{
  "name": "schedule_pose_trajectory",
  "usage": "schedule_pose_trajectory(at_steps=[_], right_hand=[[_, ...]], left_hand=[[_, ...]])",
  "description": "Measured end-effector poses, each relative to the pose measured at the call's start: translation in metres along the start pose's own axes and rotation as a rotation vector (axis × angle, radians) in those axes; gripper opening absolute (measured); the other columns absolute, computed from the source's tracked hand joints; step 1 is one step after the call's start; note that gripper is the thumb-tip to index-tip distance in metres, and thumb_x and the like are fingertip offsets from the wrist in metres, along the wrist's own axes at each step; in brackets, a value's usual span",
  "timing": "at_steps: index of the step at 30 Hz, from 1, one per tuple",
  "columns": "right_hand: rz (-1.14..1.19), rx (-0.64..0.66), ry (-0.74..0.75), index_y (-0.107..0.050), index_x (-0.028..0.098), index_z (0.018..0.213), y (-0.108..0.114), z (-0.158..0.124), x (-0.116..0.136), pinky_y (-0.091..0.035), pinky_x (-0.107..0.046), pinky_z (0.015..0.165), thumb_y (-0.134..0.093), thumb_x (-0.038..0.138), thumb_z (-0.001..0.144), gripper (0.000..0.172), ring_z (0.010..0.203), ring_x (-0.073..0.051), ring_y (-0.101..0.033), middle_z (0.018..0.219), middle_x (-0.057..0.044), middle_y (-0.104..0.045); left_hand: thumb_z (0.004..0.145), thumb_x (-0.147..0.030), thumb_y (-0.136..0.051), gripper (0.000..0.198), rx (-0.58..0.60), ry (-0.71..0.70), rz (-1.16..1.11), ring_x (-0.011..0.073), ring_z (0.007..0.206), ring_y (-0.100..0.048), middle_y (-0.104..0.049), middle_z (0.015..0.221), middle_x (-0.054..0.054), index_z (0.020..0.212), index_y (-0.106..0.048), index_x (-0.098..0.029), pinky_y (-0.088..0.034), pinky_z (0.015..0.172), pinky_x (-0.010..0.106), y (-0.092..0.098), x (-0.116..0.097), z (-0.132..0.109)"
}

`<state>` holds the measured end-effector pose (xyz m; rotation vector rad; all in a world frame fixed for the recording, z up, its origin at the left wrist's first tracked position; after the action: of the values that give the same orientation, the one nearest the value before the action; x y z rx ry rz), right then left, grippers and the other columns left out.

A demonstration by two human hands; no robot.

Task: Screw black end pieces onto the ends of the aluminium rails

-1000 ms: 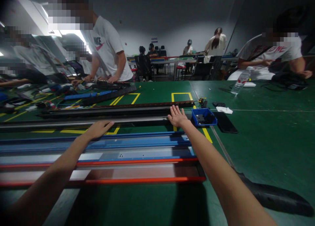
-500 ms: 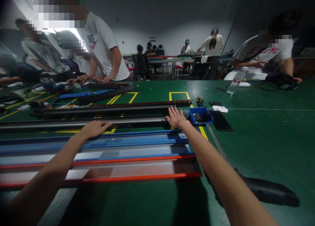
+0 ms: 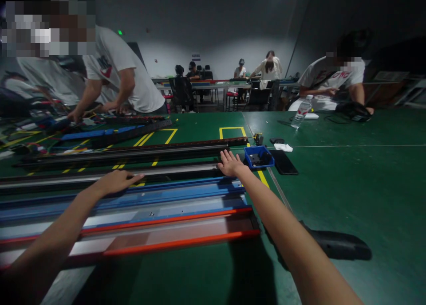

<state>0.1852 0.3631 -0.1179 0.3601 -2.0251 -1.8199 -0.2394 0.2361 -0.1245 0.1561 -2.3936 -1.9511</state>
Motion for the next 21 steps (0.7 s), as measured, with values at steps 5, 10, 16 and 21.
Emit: schedule_pose_trajectory(at_steps=[5, 10, 16, 21], right_hand=[[0.005, 0.029, -0.017, -0.056, 0.022, 0.139, 0.0, -0.004, -0.003, -0.048, -0.058, 0.104, -0.065, 0.039, 0.097, 0.046, 0.127, -0.032, -0.056, 0.148, -0.011, -0.053], [-0.001, 0.084, -0.026, -0.058, 0.021, 0.135, -0.003, -0.004, -0.007, -0.053, -0.054, 0.099, -0.065, 0.038, 0.097, 0.042, 0.12, -0.029, -0.061, 0.142, -0.011, -0.057], [-0.012, 0.171, -0.031, -0.057, 0.022, 0.137, -0.005, -0.005, -0.011, -0.048, -0.057, 0.104, -0.064, 0.039, 0.097, 0.044, 0.126, -0.031, -0.057, 0.146, -0.011, -0.054], [-0.005, 0.184, -0.024, -0.06, 0.021, 0.132, -0.001, -0.009, -0.009, -0.055, -0.051, 0.096, -0.065, 0.038, 0.098, 0.039, 0.115, -0.027, -0.063, 0.137, -0.01, -0.06]], left_hand=[[0.088, -0.08, -0.023, 0.084, 0.02, -0.008, 0.01, 0.0355, 0.092, -0.073, -0.078, 0.088, 0.016, 0.093, -0.082, -0.021, -0.052, 0.08, 0.04, -0.001, -0.005, -0.006], [0.088, -0.079, -0.022, 0.083, 0.008, 0.006, 0.014, 0.0363, 0.094, -0.073, -0.078, 0.089, 0.015, 0.096, -0.082, -0.022, -0.052, 0.083, 0.041, -0.004, -0.007, -0.02], [0.088, -0.08, -0.022, 0.084, 0.021, -0.019, -0.028, 0.0369, 0.091, -0.073, -0.078, 0.085, 0.014, 0.091, -0.083, -0.024, -0.052, 0.082, 0.043, -0.005, -0.012, -0.028], [0.088, -0.08, -0.022, 0.083, 0.038, -0.007, -0.017, 0.0367, 0.092, -0.073, -0.078, 0.087, 0.015, 0.087, -0.082, -0.023, -0.052, 0.082, 0.043, -0.003, -0.016, -0.034]])
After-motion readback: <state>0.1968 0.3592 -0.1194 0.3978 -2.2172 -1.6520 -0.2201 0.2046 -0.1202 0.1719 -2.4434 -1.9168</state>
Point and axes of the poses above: each hand's wrist, its own z-axis towards the middle knuckle, its own y-axis out of the back of the hand, x = y × z, the point moved 7 cm from there along z, towards the middle knuckle
